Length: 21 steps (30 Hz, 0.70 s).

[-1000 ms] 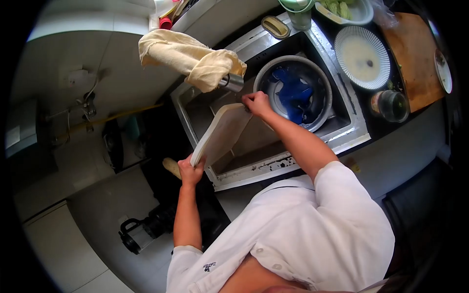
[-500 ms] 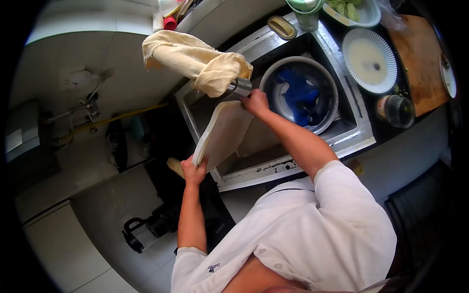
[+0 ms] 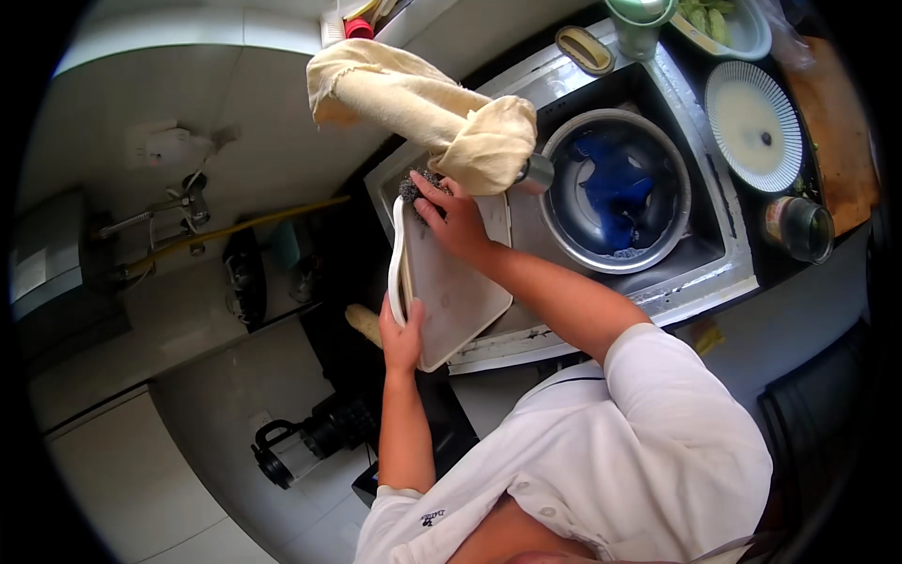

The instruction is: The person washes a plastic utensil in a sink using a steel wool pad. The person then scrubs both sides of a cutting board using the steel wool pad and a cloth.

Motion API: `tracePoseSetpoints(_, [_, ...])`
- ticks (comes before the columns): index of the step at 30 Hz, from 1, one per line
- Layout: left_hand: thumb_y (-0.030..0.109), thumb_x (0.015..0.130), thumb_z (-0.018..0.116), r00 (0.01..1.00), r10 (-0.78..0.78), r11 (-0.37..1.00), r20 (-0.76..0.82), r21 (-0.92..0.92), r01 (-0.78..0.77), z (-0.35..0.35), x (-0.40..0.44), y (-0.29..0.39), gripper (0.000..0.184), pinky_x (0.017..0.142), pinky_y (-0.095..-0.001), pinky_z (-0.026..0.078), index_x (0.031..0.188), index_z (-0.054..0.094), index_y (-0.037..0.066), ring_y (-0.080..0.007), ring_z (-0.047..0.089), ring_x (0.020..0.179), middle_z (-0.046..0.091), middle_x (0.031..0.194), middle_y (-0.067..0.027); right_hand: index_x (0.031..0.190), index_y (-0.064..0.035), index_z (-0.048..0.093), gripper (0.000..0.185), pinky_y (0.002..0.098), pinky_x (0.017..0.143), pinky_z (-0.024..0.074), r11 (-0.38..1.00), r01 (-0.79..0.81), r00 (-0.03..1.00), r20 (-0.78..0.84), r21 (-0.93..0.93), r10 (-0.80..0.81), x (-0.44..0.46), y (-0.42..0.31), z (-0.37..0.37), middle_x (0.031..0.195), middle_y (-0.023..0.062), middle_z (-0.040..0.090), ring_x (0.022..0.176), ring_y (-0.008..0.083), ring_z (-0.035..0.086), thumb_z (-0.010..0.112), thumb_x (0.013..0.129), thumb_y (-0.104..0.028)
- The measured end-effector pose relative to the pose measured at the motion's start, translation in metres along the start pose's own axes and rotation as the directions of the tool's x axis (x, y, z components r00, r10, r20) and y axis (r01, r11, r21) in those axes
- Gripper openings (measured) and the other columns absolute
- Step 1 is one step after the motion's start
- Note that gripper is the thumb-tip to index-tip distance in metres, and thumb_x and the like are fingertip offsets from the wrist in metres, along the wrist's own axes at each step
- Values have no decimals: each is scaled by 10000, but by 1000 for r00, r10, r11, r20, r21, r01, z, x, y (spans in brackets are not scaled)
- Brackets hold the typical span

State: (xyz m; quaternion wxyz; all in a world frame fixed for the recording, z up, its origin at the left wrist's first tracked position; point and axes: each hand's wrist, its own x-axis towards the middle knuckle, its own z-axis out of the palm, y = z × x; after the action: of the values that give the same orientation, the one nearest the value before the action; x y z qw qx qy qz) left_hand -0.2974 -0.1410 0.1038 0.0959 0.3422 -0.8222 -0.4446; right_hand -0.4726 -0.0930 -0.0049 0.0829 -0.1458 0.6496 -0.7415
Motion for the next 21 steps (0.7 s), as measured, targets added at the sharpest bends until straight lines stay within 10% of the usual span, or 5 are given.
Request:
tracePoseSetpoints(5, [114, 969, 588, 995, -67, 986, -80, 144, 78, -6, -4, -4, 362, 825, -298, 487, 1287, 530, -50, -150, 593, 898, 647, 1064, -91, 1298, -172, 641, 395, 395, 792, 502, 1000, 8, 999, -48, 23, -7, -14, 2, 17, 987, 171, 604, 919, 342, 622, 656, 904, -197])
tracePoseSetpoints(11, [-10, 920, 594, 958, -175, 979, -225, -147, 144, -16, -6, -35, 507, 803, -295, 529, 1394, 418, -45, -177, 654, 888, 662, 1071, -157, 1194, -167, 706, 358, 444, 806, 524, 852, -437, 889, 3, -289, 457, -57, 131, 47, 923, 225, 677, 858, 404, 642, 668, 860, -290])
tracePoseSetpoints(16, [-29, 896, 617, 893, -329, 922, -307, -307, 234, -22, -28, -91, 445, 732, -311, 559, 1296, 427, -71, -198, 671, 840, 655, 1025, -192, 1124, -197, 728, 294, 453, 742, 542, 1000, -28, 882, 469, -14, 31, -56, 14, 96, 935, 180, 651, 815, 379, 656, 665, 869, -327])
tracePoseSetpoints(21, [-40, 889, 641, 872, -354, 907, -339, -352, 232, -7, -42, -132, 395, 698, -250, 484, 1196, 402, 29, -120, 602, 785, 644, 926, -118, 1104, -233, 687, 269, 400, 581, 529, 869, 415, 795, 572, -269, -203, -63, 37, 121, 919, 118, 602, 721, 287, 669, 598, 913, -400])
